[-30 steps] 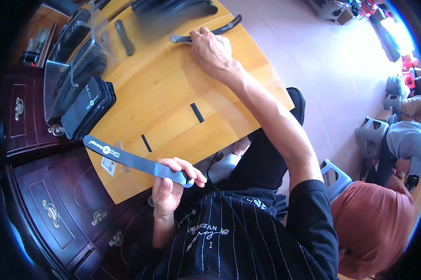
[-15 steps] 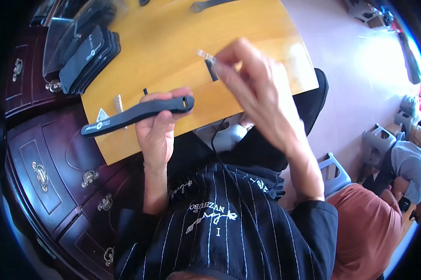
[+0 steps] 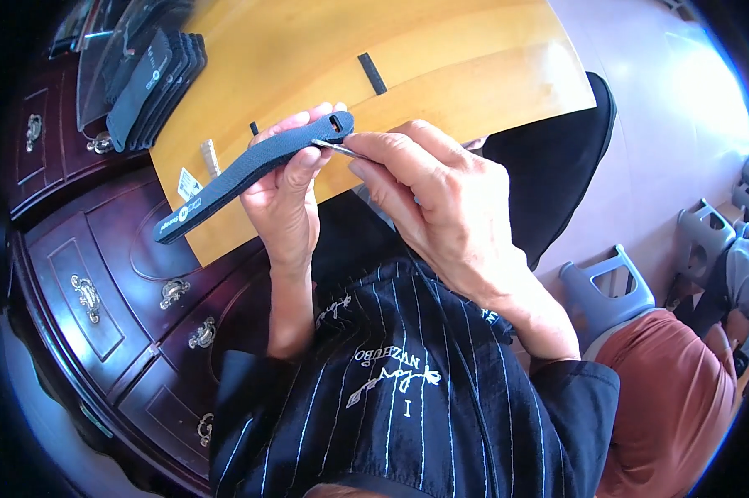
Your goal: Using a small tool to clear out excess material from pre-cut holes in rubber storage straps.
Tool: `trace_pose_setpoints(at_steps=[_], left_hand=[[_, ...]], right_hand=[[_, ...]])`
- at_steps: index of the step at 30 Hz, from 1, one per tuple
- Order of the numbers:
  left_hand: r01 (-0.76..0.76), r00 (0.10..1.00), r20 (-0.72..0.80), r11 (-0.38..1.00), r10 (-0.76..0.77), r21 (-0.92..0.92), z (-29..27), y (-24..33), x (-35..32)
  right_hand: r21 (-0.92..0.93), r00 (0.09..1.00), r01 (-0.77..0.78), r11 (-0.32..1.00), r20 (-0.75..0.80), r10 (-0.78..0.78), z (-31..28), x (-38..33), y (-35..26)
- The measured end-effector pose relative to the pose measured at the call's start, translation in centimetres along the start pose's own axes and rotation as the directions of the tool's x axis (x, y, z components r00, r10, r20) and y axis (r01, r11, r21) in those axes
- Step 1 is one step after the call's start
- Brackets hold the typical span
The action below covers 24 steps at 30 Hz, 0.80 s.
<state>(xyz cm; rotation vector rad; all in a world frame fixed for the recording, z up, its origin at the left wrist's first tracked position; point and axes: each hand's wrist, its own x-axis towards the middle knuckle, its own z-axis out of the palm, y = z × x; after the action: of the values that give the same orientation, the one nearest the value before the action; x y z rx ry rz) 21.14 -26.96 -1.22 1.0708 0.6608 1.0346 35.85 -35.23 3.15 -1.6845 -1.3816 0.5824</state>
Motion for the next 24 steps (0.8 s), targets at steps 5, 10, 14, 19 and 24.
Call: trace_pose_setpoints(at_steps=[5, 10, 14, 19, 24], left_hand=[[0.015, 1.000, -0.012, 1.000, -0.015, 0.000, 0.08, 0.22, 0.04], [0.006, 1.000, -0.007, 1.000, -0.006, 0.010, -0.37, -0.02, 0.15], [0.009, 1.000, 0.004, 1.000, -0.009, -0.030, -0.43, 0.12, 0.17], [-0.022, 1.000, 0.021, 0.999, 0.021, 0.035, -0.41, -0.13, 0.22], [-0.037, 0.999, 0.024, 0.999, 0.036, 0.039, -0.56, -0.12, 0.24]], right_hand=[[-0.022, 1.000, 0.004, 1.000, 0.016, -0.003, -0.34, 0.13, 0.01], [-0.013, 1.000, 0.018, 1.000, 0.013, -0.017, -0.17, 0.19, 0.16], [-0.003, 1.000, 0.013, 1.000, 0.021, -0.012, -0.10, 0.33, 0.09], [-0.015, 0.999, -0.008, 1.000, 0.036, 0.008, -0.17, 0.36, 0.09], [-0.020, 0.998, -0.014, 1.000, 0.061, 0.016, -0.06, 0.52, 0.16]])
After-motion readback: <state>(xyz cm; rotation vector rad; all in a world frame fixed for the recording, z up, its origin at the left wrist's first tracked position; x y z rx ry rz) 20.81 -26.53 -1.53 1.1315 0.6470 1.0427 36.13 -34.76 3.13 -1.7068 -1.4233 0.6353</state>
